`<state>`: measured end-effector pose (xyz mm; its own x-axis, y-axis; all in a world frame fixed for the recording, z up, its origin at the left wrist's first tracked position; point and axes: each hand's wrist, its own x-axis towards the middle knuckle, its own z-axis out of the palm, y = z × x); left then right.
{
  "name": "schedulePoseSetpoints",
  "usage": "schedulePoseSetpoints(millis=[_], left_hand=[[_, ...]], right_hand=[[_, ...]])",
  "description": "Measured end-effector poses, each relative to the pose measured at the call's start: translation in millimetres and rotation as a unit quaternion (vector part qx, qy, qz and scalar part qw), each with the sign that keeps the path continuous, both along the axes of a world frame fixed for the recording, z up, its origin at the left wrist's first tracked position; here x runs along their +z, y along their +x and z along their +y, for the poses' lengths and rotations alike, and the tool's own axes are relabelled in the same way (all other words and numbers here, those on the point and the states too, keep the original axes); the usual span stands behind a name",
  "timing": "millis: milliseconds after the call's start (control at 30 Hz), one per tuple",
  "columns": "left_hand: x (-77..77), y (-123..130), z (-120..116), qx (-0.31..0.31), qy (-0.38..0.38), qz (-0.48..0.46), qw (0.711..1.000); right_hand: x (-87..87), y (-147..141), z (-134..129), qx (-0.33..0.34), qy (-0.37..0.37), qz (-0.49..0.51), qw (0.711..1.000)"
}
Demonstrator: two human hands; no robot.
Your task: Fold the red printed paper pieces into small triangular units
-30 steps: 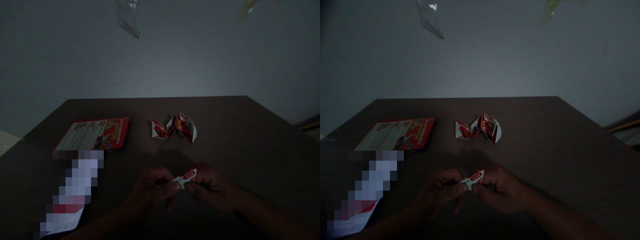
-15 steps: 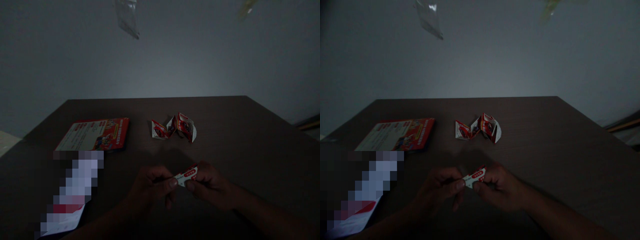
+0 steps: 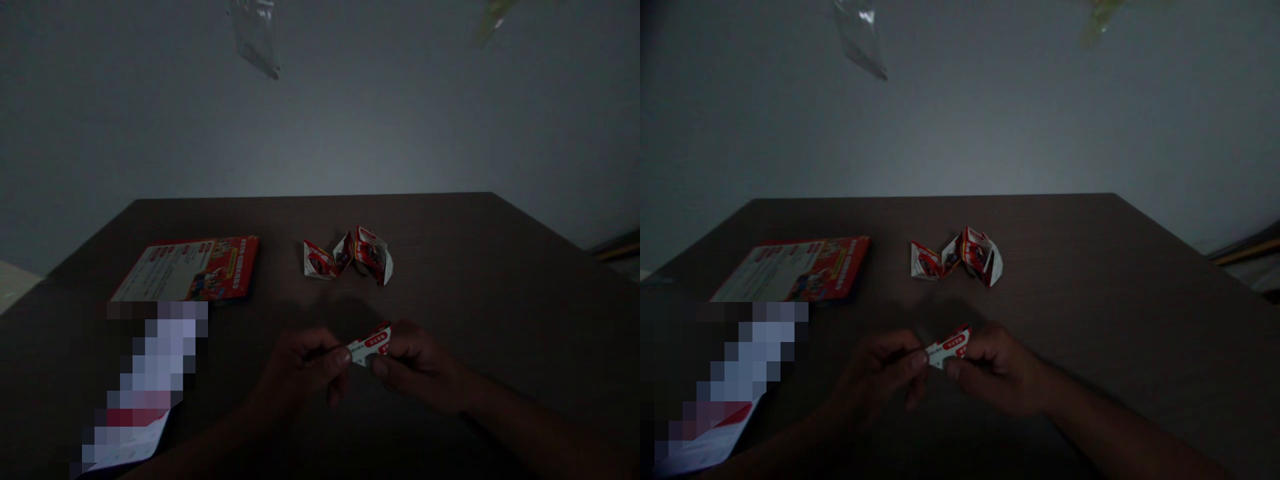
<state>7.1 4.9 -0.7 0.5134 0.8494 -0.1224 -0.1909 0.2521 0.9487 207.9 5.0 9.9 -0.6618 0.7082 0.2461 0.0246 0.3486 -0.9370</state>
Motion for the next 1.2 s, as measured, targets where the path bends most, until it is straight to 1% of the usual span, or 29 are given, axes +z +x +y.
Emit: schedulePoseSetpoints(millis=[167,300,400,533,633,800,900,1000,1100,1200], left_hand=[[-0.7,2.5,-0.5,-0.024,-0.021,0.005,0.999],[3.0,2.3,-1.1,-0.027,0.009,0.034,0.999],[3.9,2.0,-0.7,-0.026,0.017,0.046,0.998],[2.8,3.4,-0.4,-0.023,0.006,0.054,0.998],[3.2,4.3,-0.4,-0.025,-0.003,0.056,0.998],[4.1,3.5,-1.5,-0.03,0.03,0.076,0.996],[3.5,2.7,-2.1,-0.042,0.055,0.094,0.993],[3.2,2.6,-2.5,-0.048,0.055,0.104,0.992],[3.5,2.3,-3.0,-0.044,0.05,0.108,0.992],[4.8,1.6,-3.3,-0.043,0.074,0.126,0.988]], right_hand=[[8.2,-2.5,-1.3,0.026,0.0,-0.006,1.0],[8.3,-4.5,-0.5,0.033,0.006,0.007,0.999],[5.4,-3.9,0.0,0.03,0.01,0.004,0.999],[5.0,-2.3,-0.7,0.01,0.0,0.001,1.0],[5.6,-2.2,-0.9,0.008,0.003,0.005,1.0],[1.0,0.1,0.8,0.022,0.006,-0.014,1.0],[-0.4,2.4,0.3,0.008,-0.004,-0.037,0.999],[1.4,3.5,-1.6,-0.008,-0.016,-0.051,0.999],[2.9,3.2,-2.7,-0.004,-0.033,-0.05,0.998],[2.2,2.7,-1.9,-0.001,-0.029,-0.045,0.999]])
